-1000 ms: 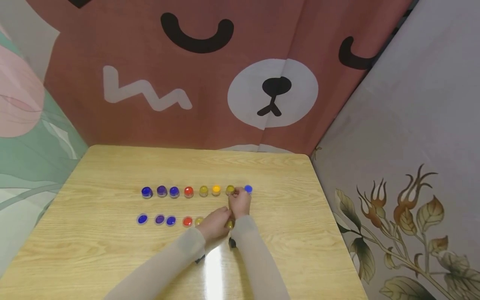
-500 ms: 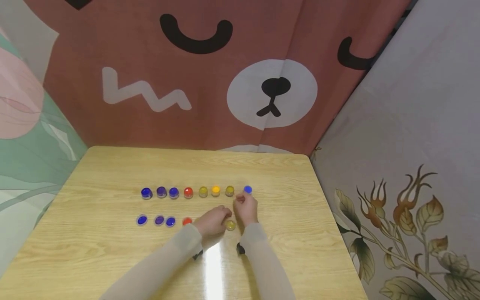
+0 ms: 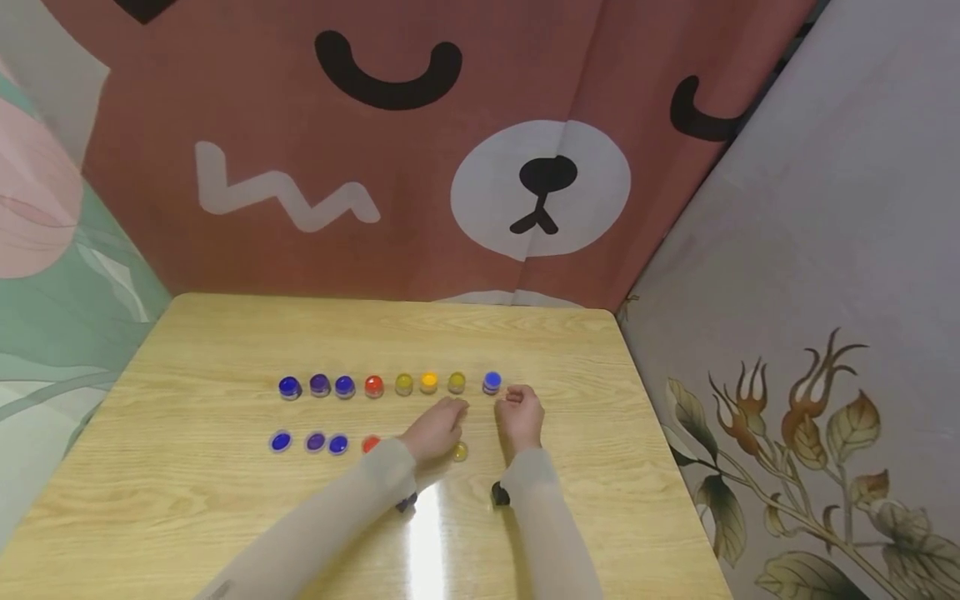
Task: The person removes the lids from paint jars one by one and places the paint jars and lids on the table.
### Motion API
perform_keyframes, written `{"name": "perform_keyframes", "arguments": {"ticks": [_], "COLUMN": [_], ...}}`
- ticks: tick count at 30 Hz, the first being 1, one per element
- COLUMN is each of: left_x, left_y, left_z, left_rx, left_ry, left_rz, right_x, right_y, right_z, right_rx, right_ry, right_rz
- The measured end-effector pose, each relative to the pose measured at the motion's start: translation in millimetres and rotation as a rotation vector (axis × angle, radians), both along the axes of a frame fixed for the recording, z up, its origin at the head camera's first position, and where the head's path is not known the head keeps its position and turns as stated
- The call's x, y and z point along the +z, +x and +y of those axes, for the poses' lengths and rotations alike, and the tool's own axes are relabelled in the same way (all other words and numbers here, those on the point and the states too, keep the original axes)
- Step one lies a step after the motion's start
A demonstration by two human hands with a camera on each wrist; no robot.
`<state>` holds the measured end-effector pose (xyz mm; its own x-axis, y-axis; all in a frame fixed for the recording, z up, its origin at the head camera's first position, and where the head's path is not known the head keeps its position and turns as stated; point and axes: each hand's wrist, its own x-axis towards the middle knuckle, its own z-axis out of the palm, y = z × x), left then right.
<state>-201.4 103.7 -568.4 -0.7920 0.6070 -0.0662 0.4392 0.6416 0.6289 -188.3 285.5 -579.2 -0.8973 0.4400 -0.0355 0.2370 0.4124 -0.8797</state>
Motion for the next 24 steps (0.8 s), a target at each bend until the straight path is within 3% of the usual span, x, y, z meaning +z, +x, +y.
{"name": "perform_keyframes", "arguments": {"ticks": [11,17,24], "left_x": [1.7,5.2,-1.5], "left_y": [-13.9,-17.4,-19.8], "left_z": [28.6,34.3,36.9], "left_rx": [0.083,0.086,0.066], "left_ry": [0.045,0.069,0.152], "left_rz": [-0.159,-0.222,-0.222], "right_x": [-10.4,-9.7,-11.0], "right_y": [-11.7,-13.8,-16.4], "right_z": [10.5,8.6,7.1], "right_rx": [0.113,0.152,0.174], "right_ry": [-0.121,-0.107,-0.088], "right_rz": [0.040,0.037,0.035]}}
